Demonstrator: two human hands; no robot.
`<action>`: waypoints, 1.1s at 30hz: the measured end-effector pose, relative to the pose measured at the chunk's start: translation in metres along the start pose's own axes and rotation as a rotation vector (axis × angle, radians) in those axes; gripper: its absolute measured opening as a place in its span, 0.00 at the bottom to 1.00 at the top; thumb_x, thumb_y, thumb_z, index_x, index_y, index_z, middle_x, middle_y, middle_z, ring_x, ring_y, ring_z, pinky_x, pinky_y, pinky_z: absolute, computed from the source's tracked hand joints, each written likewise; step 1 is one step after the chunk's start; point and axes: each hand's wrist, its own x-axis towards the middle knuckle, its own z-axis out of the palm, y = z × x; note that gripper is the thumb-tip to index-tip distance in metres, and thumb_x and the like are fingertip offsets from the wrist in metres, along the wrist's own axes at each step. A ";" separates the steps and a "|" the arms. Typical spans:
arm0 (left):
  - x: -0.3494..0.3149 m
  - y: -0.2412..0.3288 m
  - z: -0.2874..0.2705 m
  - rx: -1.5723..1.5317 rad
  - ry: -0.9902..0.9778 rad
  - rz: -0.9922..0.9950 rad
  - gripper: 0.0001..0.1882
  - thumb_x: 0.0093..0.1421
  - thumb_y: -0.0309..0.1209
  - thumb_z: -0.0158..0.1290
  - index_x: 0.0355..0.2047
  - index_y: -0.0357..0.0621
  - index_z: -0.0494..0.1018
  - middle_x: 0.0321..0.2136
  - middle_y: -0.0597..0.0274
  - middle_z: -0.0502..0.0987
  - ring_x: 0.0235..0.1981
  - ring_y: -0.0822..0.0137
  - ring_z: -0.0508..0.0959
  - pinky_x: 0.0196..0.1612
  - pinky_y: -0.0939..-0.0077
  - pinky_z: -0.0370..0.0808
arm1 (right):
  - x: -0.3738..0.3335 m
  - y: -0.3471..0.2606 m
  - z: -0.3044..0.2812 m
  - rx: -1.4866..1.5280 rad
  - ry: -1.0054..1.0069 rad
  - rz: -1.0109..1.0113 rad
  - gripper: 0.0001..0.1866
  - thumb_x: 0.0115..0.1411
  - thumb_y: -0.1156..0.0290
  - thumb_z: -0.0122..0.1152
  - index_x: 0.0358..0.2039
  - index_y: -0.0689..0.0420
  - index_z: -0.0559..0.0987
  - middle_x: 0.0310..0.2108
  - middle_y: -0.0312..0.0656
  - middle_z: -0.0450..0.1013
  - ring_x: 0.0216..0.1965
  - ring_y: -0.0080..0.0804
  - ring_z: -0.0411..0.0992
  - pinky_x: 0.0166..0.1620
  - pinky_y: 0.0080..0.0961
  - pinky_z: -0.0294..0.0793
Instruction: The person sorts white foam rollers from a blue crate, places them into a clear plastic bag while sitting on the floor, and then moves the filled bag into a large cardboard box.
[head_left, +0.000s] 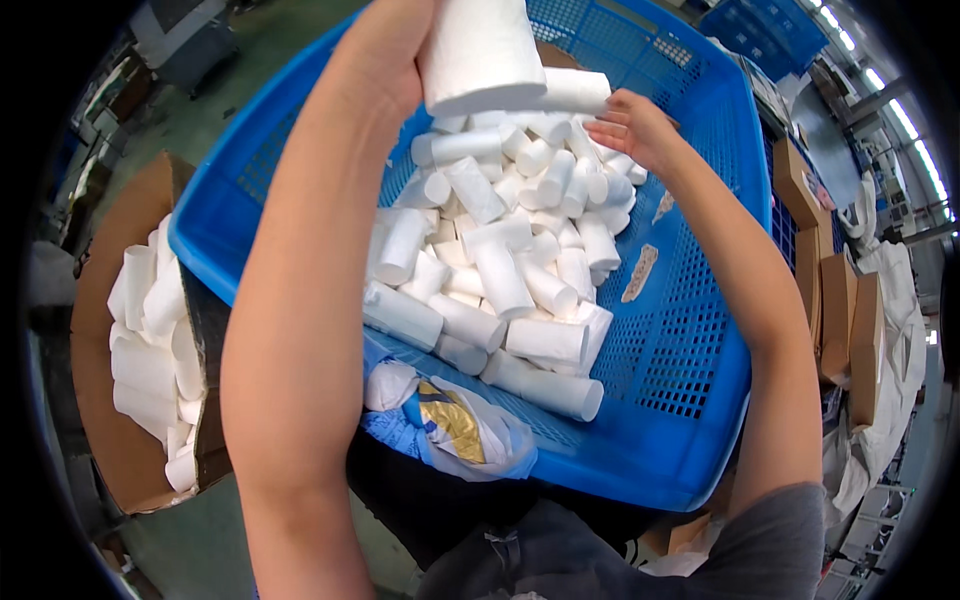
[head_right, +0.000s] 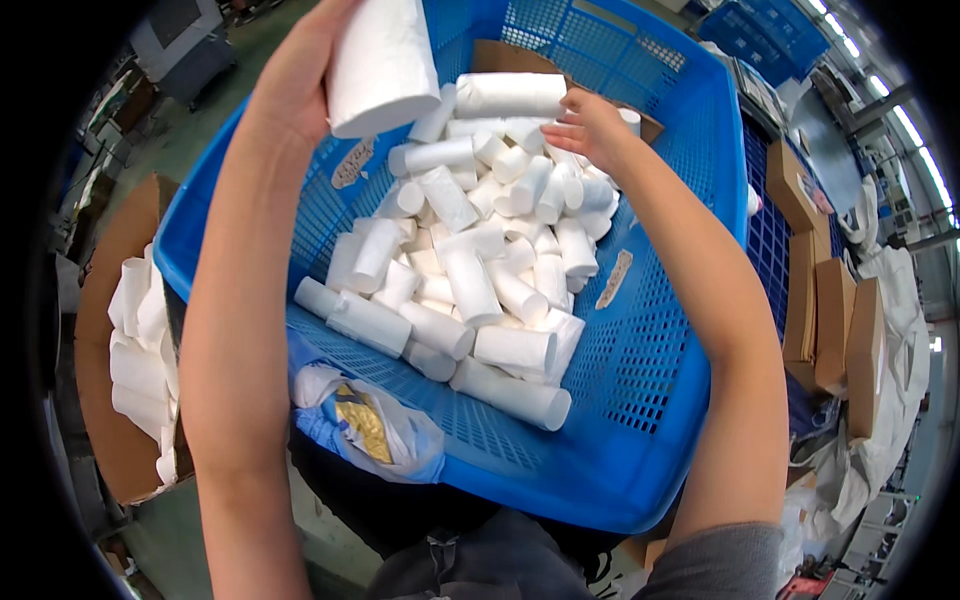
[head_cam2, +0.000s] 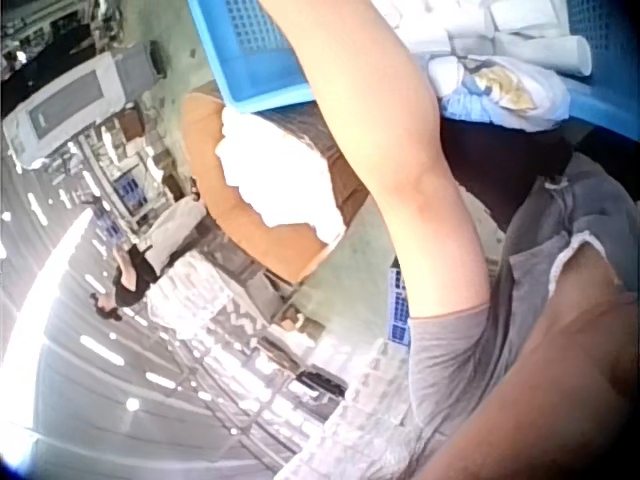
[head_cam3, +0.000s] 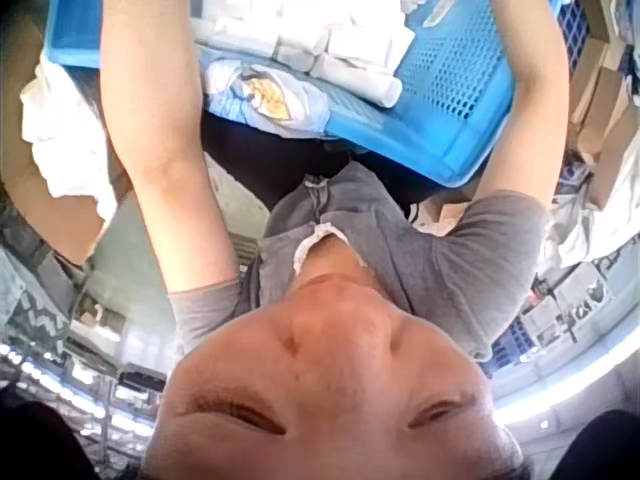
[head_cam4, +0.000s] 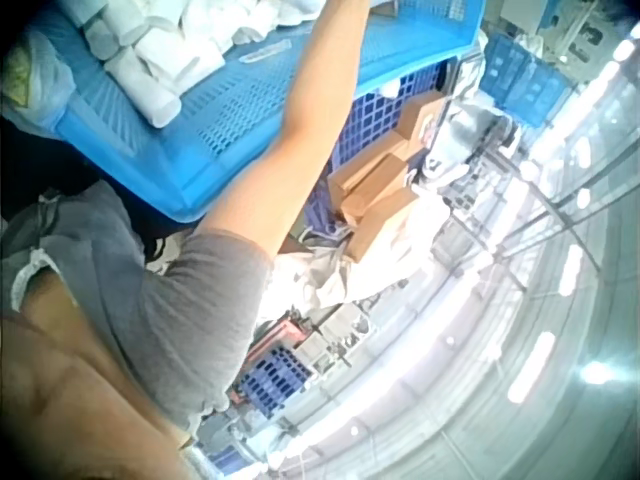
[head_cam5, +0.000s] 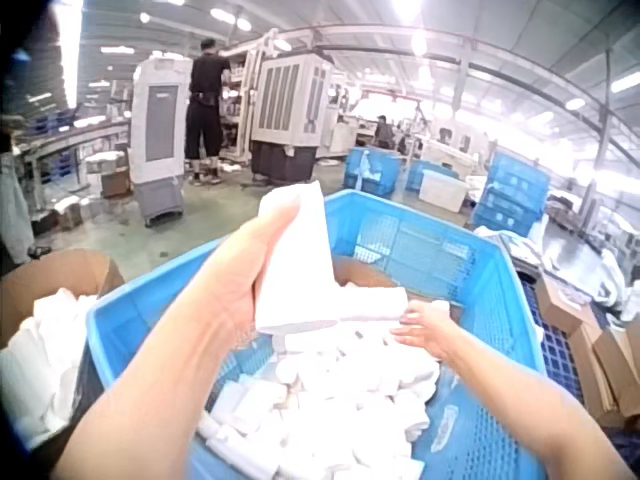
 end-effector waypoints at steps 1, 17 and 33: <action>-0.001 0.002 -0.001 0.016 0.014 0.014 0.16 0.63 0.41 0.47 0.40 0.40 0.70 0.29 0.57 0.76 0.29 0.64 0.78 0.31 0.63 0.80 | -0.009 0.018 0.004 -0.266 -0.015 -0.006 0.24 0.55 0.61 0.53 0.48 0.63 0.68 0.47 0.50 0.67 0.45 0.46 0.71 0.45 0.35 0.75; 0.009 -0.011 -0.008 0.061 -0.238 0.051 0.18 0.62 0.41 0.47 0.43 0.37 0.69 0.30 0.55 0.77 0.28 0.65 0.79 0.30 0.68 0.80 | -0.012 0.175 -0.029 -1.422 -0.629 0.017 0.30 0.51 0.64 0.55 0.52 0.66 0.64 0.42 0.59 0.72 0.41 0.49 0.74 0.43 0.35 0.75; 0.016 -0.001 -0.019 -0.103 -0.144 0.014 0.17 0.60 0.44 0.50 0.40 0.43 0.72 0.30 0.59 0.78 0.30 0.67 0.78 0.33 0.68 0.78 | -0.034 0.022 -0.003 -0.972 -0.632 0.340 0.27 0.49 0.61 0.47 0.50 0.57 0.72 0.43 0.45 0.71 0.40 0.35 0.73 0.39 0.30 0.76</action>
